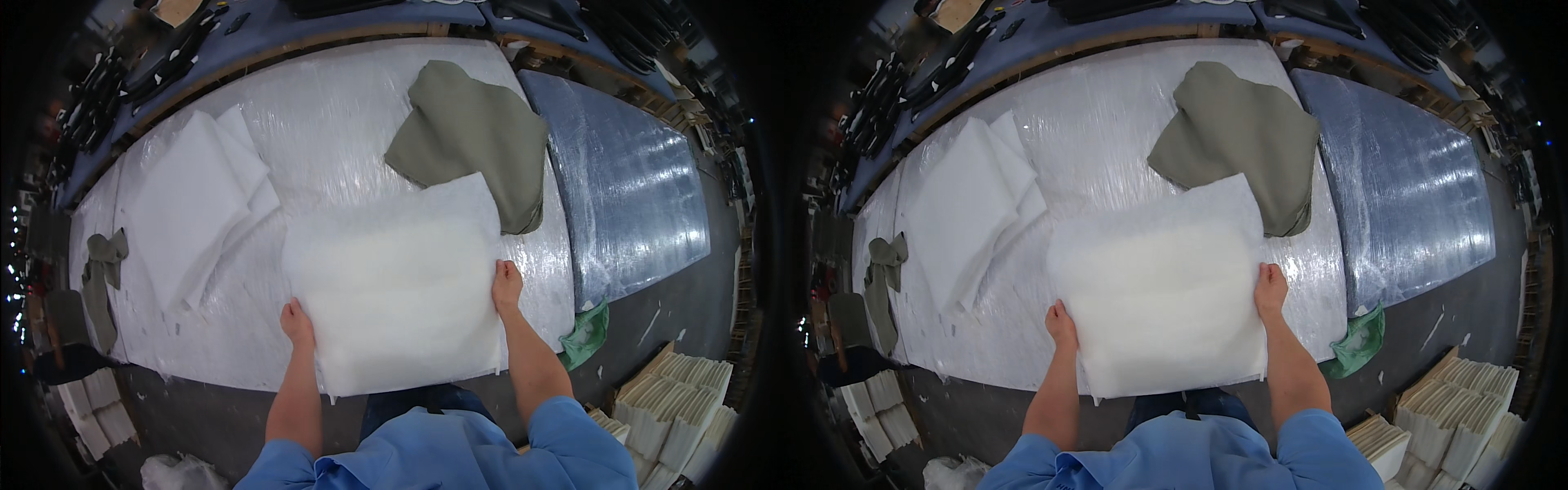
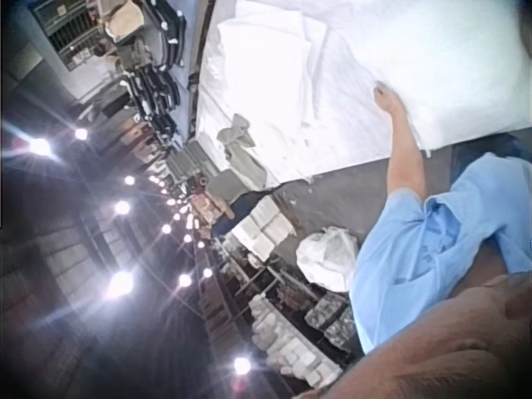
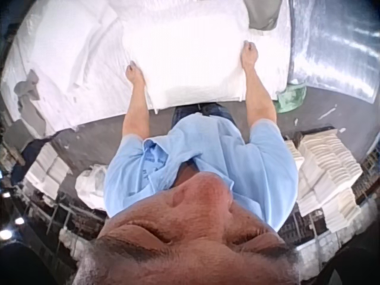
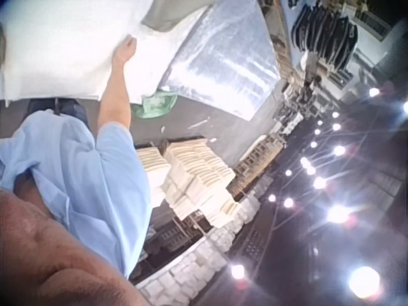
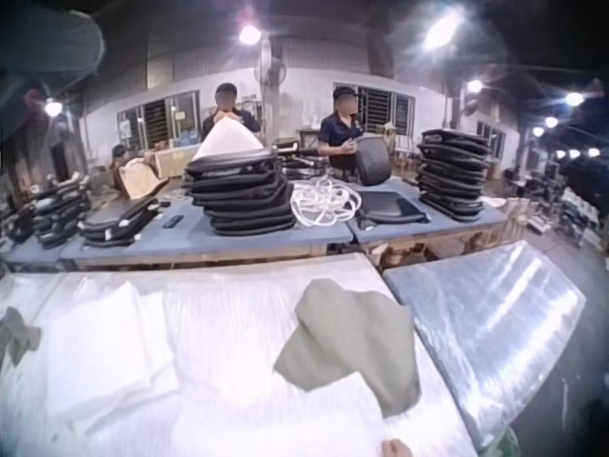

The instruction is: The person folds white foam sheets on a workbench, aligning edges and pressing folds. They handle multiple sheets one at a time, stacking them after folding. The person also briefly touches their face during the task.

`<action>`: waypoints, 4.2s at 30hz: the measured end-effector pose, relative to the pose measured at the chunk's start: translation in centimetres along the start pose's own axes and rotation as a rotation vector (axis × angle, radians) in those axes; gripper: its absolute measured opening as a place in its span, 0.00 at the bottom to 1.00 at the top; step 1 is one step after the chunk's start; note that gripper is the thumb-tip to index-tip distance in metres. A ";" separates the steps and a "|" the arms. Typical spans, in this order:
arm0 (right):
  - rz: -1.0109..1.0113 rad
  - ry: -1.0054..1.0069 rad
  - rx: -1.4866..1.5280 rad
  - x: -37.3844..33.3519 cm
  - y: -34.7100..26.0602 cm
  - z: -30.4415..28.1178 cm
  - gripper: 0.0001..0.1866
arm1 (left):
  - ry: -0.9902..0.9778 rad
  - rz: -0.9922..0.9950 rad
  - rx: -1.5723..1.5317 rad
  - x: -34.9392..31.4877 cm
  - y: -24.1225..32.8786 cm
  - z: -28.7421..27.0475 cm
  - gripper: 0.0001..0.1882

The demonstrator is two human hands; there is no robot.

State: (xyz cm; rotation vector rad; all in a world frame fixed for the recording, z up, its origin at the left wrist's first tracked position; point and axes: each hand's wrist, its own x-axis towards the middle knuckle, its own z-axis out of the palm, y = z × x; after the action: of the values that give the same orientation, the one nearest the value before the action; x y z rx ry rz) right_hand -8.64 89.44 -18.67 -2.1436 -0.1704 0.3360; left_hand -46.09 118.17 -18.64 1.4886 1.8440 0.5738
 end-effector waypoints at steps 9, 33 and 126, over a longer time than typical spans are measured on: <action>-0.009 0.043 -0.293 1.0 0.9 0.3 0.16 | 0.030 0.034 0.215 0.1 0.5 1.2 0.25; 0.307 -0.245 -0.146 -4.8 -3.0 -1.4 0.34 | -0.450 -0.249 -0.200 -5.5 0.7 -1.8 0.27; 0.446 -0.345 -0.082 8.0 -8.8 6.1 0.37 | -0.468 -0.431 -0.370 11.4 6.2 5.6 0.35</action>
State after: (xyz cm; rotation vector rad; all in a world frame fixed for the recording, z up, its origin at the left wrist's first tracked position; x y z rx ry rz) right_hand -2.85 101.13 -16.04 -2.1774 0.1044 0.9733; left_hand -39.06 130.23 -20.67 0.8538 1.5196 0.2989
